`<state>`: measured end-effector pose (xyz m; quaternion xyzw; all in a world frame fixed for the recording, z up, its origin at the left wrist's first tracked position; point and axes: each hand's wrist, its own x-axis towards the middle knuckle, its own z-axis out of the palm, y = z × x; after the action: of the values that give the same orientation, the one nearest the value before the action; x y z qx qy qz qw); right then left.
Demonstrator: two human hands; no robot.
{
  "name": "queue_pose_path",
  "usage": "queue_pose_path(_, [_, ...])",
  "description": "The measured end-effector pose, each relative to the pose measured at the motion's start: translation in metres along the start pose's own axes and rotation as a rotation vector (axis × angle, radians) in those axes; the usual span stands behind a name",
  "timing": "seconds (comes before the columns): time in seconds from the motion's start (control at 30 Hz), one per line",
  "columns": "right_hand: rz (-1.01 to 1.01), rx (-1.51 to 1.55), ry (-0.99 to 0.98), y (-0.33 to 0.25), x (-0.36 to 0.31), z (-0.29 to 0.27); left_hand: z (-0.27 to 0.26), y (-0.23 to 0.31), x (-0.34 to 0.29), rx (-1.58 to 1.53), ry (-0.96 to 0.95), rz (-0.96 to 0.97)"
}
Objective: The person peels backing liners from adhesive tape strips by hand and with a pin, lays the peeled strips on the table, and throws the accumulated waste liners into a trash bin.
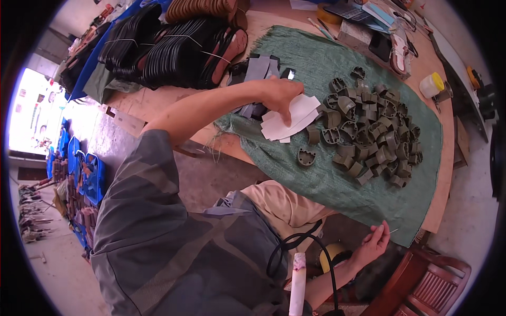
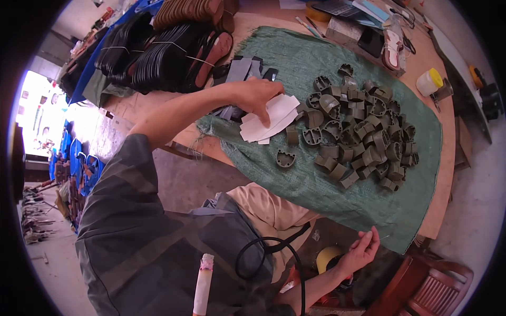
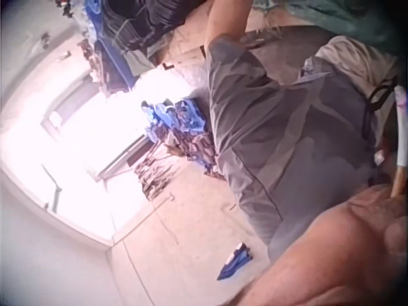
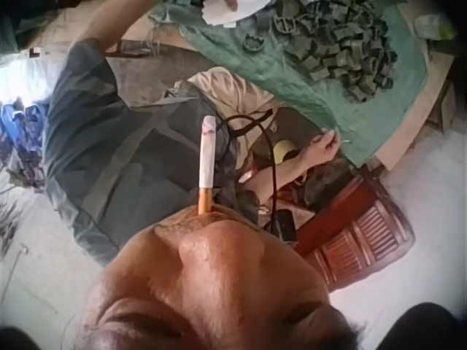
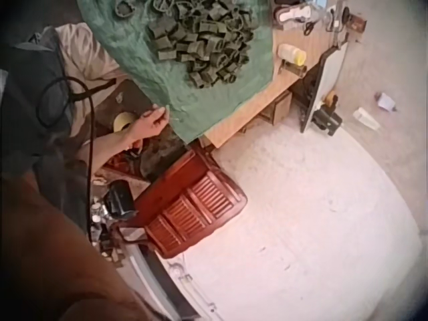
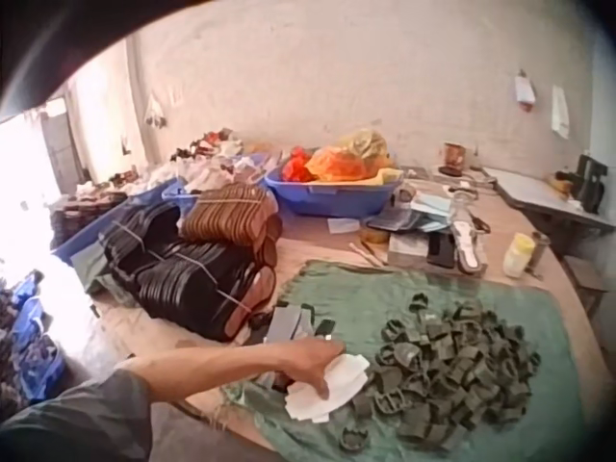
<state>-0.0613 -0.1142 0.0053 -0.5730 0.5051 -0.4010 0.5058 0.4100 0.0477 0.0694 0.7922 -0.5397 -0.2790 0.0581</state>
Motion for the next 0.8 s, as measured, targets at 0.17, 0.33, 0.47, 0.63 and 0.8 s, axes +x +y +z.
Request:
queue_pose_path(0.17, [0.041,0.062,0.027,0.006,-0.004,-0.006,0.002,0.004,-0.005,0.0,0.029,-0.027])
queue_pose_path(0.33, [0.074,0.138,0.025,0.015,-0.001,-0.009,0.013,0.005,-0.025,-0.063,0.215,0.008])
queue_pose_path(0.47, [0.067,0.182,0.018,0.015,-0.002,-0.012,0.017,0.012,-0.027,-0.022,0.251,0.019])
queue_pose_path(0.63, [0.066,0.188,-0.008,0.013,0.003,-0.001,0.025,0.006,-0.036,-0.062,0.215,-0.09])
queue_pose_path(0.8, [0.065,0.203,-0.017,0.018,-0.001,-0.001,0.024,0.013,-0.036,-0.123,0.205,-0.165])
